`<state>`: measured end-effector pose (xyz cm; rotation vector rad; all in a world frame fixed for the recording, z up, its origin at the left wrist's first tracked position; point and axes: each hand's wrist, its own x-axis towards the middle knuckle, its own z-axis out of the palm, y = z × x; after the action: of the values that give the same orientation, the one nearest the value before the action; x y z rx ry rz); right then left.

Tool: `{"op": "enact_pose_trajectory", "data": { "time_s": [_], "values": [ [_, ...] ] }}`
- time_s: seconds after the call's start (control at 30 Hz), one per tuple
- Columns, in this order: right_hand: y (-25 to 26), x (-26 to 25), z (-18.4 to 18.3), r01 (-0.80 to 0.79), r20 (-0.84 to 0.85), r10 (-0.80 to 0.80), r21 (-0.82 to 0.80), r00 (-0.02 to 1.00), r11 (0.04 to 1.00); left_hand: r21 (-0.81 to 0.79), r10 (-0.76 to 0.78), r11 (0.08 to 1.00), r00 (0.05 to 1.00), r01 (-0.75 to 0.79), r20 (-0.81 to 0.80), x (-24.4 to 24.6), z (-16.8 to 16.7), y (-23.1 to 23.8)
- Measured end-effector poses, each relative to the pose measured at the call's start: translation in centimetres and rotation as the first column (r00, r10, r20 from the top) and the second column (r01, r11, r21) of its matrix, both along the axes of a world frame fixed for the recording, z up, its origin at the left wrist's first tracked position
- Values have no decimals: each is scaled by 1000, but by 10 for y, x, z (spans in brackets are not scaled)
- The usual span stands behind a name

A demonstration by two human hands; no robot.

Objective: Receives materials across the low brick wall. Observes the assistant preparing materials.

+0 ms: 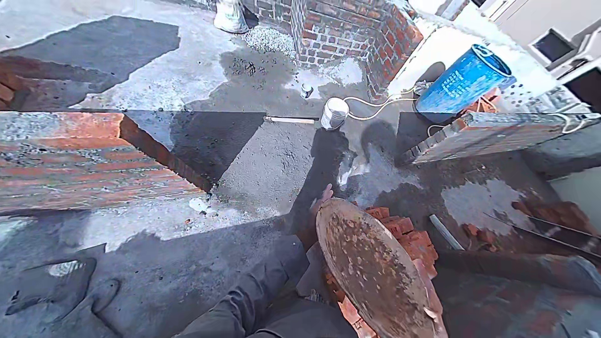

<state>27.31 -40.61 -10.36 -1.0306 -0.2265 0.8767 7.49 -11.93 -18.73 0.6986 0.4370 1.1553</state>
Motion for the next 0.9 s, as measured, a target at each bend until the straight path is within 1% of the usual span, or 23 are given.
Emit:
{"op": "enact_pose_trajectory", "data": {
  "time_s": [0.03,0.07,0.1,0.13,0.17,0.2,0.23,0.27,0.3,0.33,0.37,0.4,0.43,0.47,0.53,0.6,0.67,0.73,0.77,0.83,0.87,0.9],
  "values": [
    [-31,21,-23,-49,124,24,198,992,979,95,-79,993,996,76,28,22,26,-7],
    [-61,33,-29,-49,189,1,253,982,966,154,-152,978,987,142,54,45,54,-17],
    [-86,33,-15,58,201,-87,143,976,988,161,-191,971,978,176,81,68,79,-31],
    [-103,35,-1,204,189,-201,4,961,979,164,-209,967,975,195,72,90,102,-48],
    [-123,40,1,308,184,-288,-94,940,947,195,-220,958,975,212,17,113,117,-65],
    [-145,40,-4,373,148,-356,-102,923,922,291,-258,919,964,265,-65,136,123,-80],
    [-166,37,-12,437,58,-434,-38,899,899,390,-300,860,945,328,-132,162,136,-98],
    [-185,34,-24,497,-57,-494,67,868,865,441,-341,809,922,388,-185,190,159,-118],
    [-200,32,-35,546,-171,-521,183,836,817,450,-356,790,909,416,-215,221,184,-138],
    [-215,29,-45,596,-271,-534,275,801,754,458,-352,780,904,427,-243,247,197,-157],
    [-229,24,-51,658,-352,-559,322,751,681,451,-356,779,899,436,-255,266,199,-176],
    [-243,22,-54,709,-406,-583,349,704,612,440,-371,774,889,455,-268,281,192,-191],
    [-256,22,-54,748,-438,-607,366,663,553,412,-395,767,868,492,-302,292,176,-202],
    [-271,22,-54,782,-458,-634,368,623,503,356,-436,755,827,551,-355,297,153,-211],
    [-305,22,-61,842,-480,-692,344,539,416,211,-511,718,707,664,-488,295,101,-227],
    [-341,18,-75,885,-479,-748,320,459,338,72,-549,675,565,734,-616,282,53,-237],
    [-374,12,-86,917,-457,-802,294,384,271,9,-561,609,439,793,-702,268,17,-238],
    [-401,4,-98,947,-428,-853,244,299,210,-55,-586,560,349,826,-732,253,1,-239],
    [-412,1,-104,956,-419,-868,228,265,182,-69,-592,547,328,834,-737,248,0,-242],
    [-431,-1,-114,974,-428,-882,192,195,122,-68,-577,552,322,831,-751,244,-6,-244],
    [-436,-2,-118,980,-442,-882,174,161,92,-71,-569,568,329,820,-753,247,-14,-241],
    [-441,0,-122,985,-457,-880,161,132,64,-64,-567,557,323,828,-758,251,-18,-239]
  ]
}}
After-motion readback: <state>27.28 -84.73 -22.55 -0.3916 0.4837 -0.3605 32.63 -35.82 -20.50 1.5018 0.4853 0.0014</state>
